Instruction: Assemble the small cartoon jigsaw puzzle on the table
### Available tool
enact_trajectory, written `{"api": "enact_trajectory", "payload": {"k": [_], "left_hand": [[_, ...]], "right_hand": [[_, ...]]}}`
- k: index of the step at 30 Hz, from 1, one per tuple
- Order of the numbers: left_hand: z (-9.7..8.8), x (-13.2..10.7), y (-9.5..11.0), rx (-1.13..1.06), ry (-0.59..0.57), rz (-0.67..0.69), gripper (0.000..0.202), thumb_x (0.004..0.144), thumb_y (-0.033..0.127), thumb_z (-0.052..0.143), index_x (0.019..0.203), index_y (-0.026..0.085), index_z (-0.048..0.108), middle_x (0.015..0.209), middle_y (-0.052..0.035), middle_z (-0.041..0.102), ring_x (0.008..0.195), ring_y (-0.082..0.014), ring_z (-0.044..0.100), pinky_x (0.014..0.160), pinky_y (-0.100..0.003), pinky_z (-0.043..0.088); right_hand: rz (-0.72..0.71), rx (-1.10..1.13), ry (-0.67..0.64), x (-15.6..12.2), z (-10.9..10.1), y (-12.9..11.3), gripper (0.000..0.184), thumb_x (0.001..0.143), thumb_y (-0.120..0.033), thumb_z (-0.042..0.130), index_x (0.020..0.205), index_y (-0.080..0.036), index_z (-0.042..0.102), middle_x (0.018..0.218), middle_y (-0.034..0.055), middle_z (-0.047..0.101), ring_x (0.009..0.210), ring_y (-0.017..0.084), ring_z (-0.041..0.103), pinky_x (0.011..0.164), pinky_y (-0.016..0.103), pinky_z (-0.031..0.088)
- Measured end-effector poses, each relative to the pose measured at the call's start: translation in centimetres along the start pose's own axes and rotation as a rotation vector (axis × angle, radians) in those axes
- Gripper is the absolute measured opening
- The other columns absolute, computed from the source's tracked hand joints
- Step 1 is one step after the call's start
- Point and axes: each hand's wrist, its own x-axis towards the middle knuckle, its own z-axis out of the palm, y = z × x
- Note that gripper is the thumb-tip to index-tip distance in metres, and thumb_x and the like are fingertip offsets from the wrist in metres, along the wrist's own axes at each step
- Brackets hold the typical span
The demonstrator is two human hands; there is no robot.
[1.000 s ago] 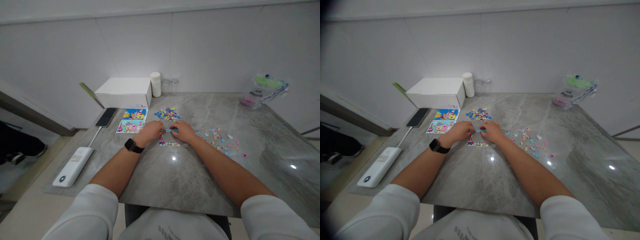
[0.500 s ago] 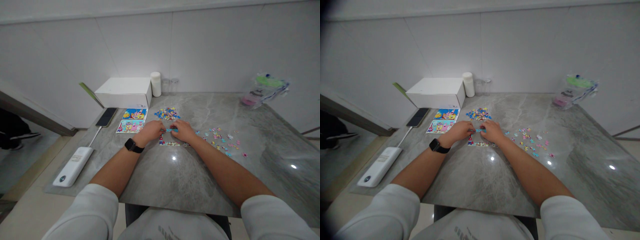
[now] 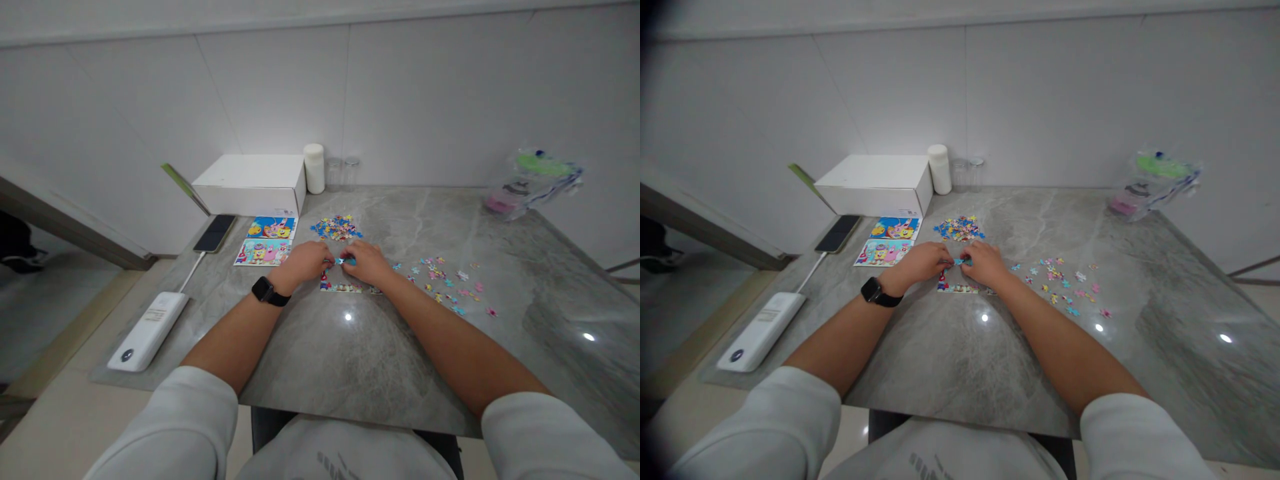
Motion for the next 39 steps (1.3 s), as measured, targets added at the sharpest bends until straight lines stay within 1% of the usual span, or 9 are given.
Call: {"api": "enact_trajectory", "payload": {"k": [7, 12, 19, 23, 27, 32, 36, 39], "left_hand": [[-0.3, 0.0, 0.3, 0.017, -0.008, 0.008, 0.025, 0.098, 0.028, 0.060, 0.108, 0.027, 0.084, 0.107, -0.0073, 0.076, 0.104, -0.0237, 0.071, 0.092, -0.033, 0.054], [-0.5, 0.0, 0.5, 0.009, -0.022, 0.013, 0.026, 0.099, 0.028, 0.059, 0.109, 0.026, 0.083, 0.108, -0.0074, 0.076, 0.104, -0.0234, 0.071, 0.093, -0.033, 0.053], [-0.4, 0.1, 0.5, 0.001, -0.023, 0.018, 0.027, 0.099, 0.029, 0.059, 0.111, 0.026, 0.083, 0.109, -0.0085, 0.076, 0.104, -0.0245, 0.071, 0.092, -0.034, 0.054], [-0.4, 0.0, 0.5, -0.012, -0.013, -0.003, 0.026, 0.099, 0.029, 0.060, 0.112, 0.026, 0.082, 0.110, -0.0082, 0.076, 0.105, -0.0245, 0.071, 0.093, -0.034, 0.054], [-0.8, -0.1, 0.7, -0.007, -0.001, -0.020, 0.025, 0.098, 0.028, 0.062, 0.114, 0.026, 0.081, 0.110, -0.0077, 0.076, 0.107, -0.0247, 0.070, 0.095, -0.035, 0.054], [-0.6, -0.2, 1.5, -0.045, 0.053, 0.064, 0.030, 0.099, 0.029, 0.063, 0.126, 0.026, 0.076, 0.121, -0.0085, 0.072, 0.113, -0.0251, 0.067, 0.099, -0.037, 0.053], [0.0, -0.1, 1.9, -0.034, 0.043, 0.098, 0.028, 0.100, 0.033, 0.062, 0.122, 0.025, 0.079, 0.124, -0.0098, 0.071, 0.114, -0.0259, 0.066, 0.100, -0.039, 0.053], [0.1, -0.2, 2.0, -0.022, 0.031, 0.101, 0.029, 0.101, 0.034, 0.060, 0.120, 0.025, 0.080, 0.123, -0.0095, 0.071, 0.112, -0.0253, 0.067, 0.098, -0.038, 0.053]], "right_hand": [[-0.024, -0.062, -0.005, -0.4, -0.6, -0.3, 0.025, 0.095, -0.037, 0.069, 0.116, -0.026, 0.078, 0.122, 0.0096, 0.072, 0.118, 0.030, 0.063, 0.101, 0.041, 0.045], [0.010, -0.074, -0.025, -0.5, -0.9, -0.5, 0.025, 0.096, -0.039, 0.069, 0.116, -0.026, 0.080, 0.121, 0.0102, 0.072, 0.117, 0.030, 0.063, 0.100, 0.041, 0.046], [-0.011, -0.070, -0.024, -0.6, -0.9, 0.0, 0.028, 0.097, -0.042, 0.069, 0.119, -0.030, 0.081, 0.123, 0.0090, 0.073, 0.117, 0.029, 0.064, 0.099, 0.041, 0.045], [0.002, -0.059, -0.016, -1.1, -1.4, 0.8, 0.029, 0.094, -0.037, 0.072, 0.121, -0.029, 0.079, 0.121, 0.0076, 0.074, 0.115, 0.028, 0.065, 0.099, 0.039, 0.045], [0.044, -0.069, -0.029, -1.4, -2.3, 1.5, 0.026, 0.093, -0.033, 0.073, 0.118, -0.026, 0.079, 0.120, 0.0077, 0.075, 0.114, 0.028, 0.066, 0.098, 0.039, 0.045], [0.046, -0.072, -0.039, -1.4, -2.5, 1.7, 0.021, 0.093, -0.034, 0.073, 0.111, -0.028, 0.081, 0.116, 0.0072, 0.076, 0.112, 0.028, 0.067, 0.097, 0.039, 0.045], [0.038, -0.074, -0.033, -1.4, -2.2, 1.8, 0.022, 0.094, -0.034, 0.072, 0.112, -0.028, 0.081, 0.115, 0.0071, 0.076, 0.112, 0.027, 0.067, 0.098, 0.039, 0.045], [0.037, -0.070, -0.043, -1.4, -2.1, 1.9, 0.022, 0.094, -0.034, 0.071, 0.112, -0.028, 0.081, 0.115, 0.0069, 0.076, 0.111, 0.027, 0.067, 0.097, 0.038, 0.045]]}}
